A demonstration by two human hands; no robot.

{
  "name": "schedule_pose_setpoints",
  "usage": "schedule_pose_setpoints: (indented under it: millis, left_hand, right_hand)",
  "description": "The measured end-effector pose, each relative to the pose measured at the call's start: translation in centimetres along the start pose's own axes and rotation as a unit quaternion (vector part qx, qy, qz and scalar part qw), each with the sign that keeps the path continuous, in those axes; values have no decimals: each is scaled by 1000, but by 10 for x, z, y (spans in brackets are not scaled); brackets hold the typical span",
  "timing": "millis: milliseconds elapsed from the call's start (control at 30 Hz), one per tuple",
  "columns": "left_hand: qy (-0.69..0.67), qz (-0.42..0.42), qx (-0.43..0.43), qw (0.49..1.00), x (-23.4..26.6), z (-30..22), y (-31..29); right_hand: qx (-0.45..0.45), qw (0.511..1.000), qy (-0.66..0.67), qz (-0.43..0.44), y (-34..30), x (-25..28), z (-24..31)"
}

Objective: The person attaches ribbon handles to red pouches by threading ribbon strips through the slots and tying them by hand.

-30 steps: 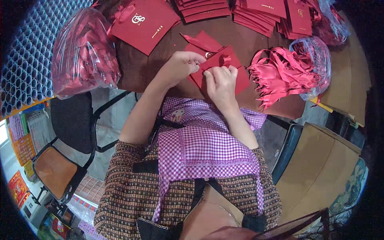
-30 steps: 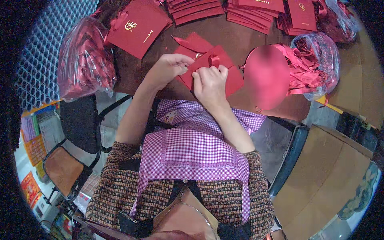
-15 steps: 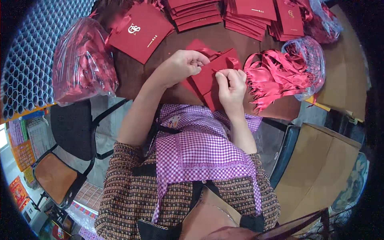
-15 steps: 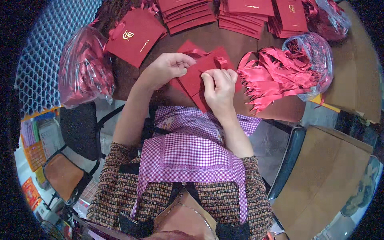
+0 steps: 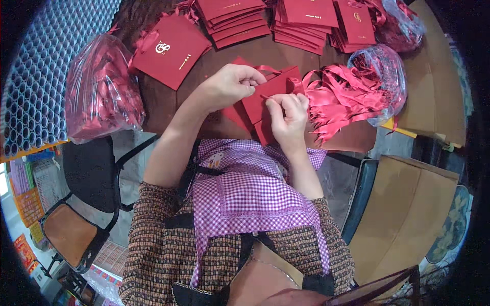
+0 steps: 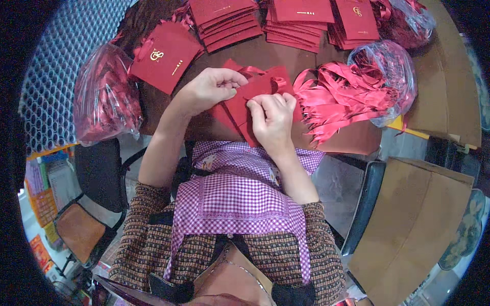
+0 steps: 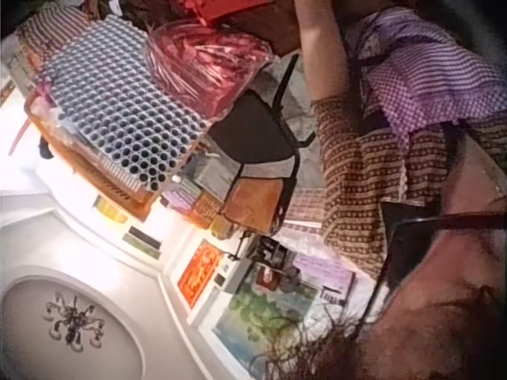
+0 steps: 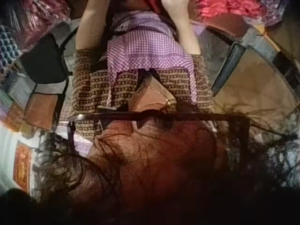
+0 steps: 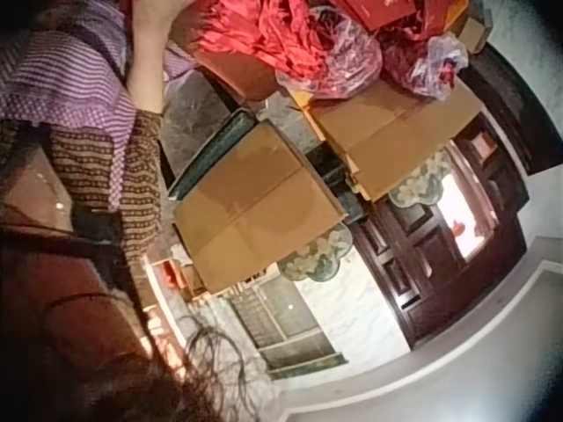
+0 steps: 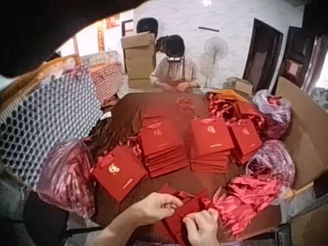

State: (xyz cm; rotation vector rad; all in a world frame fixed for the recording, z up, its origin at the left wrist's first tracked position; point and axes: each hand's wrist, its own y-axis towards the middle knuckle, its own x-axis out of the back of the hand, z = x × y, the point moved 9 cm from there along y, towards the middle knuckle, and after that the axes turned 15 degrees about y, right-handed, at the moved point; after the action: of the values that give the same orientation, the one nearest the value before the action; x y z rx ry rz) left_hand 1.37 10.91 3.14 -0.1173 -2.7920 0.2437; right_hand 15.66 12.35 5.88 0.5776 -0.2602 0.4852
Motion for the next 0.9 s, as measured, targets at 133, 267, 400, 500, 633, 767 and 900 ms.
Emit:
schedule_pose_setpoints:
  millis: [133, 267, 400, 500, 633, 767, 900]
  left_hand:
    - [13, -15, -5, 1000, 0, 0, 0]
    - [70, -20, -2, 997, 0, -3, 0]
    - [69, -20, 7, 997, -1, -2, -1]
    - [74, -19, 12, 997, -2, -2, 0]
    - [87, -41, -1, 995, -1, -2, -1]
    - [113, -46, -4, 993, -1, -9, -3]
    - [123, -52, 4, 991, -2, -7, -3]
  right_hand:
    - [9, 1000, 4, 1, 0, -3, 1]
    - [24, 1000, -7, -11, 1, -3, 0]
    - [25, 1000, -13, -6, 0, -6, -2]
    - [36, 999, -28, -6, 0, -5, 1]
    - [77, 993, -88, 6, 0, -10, 13]
    - [113, 984, -136, -2, -3, -14, 19]
    - [124, 981, -153, -9, -6, -18, 19]
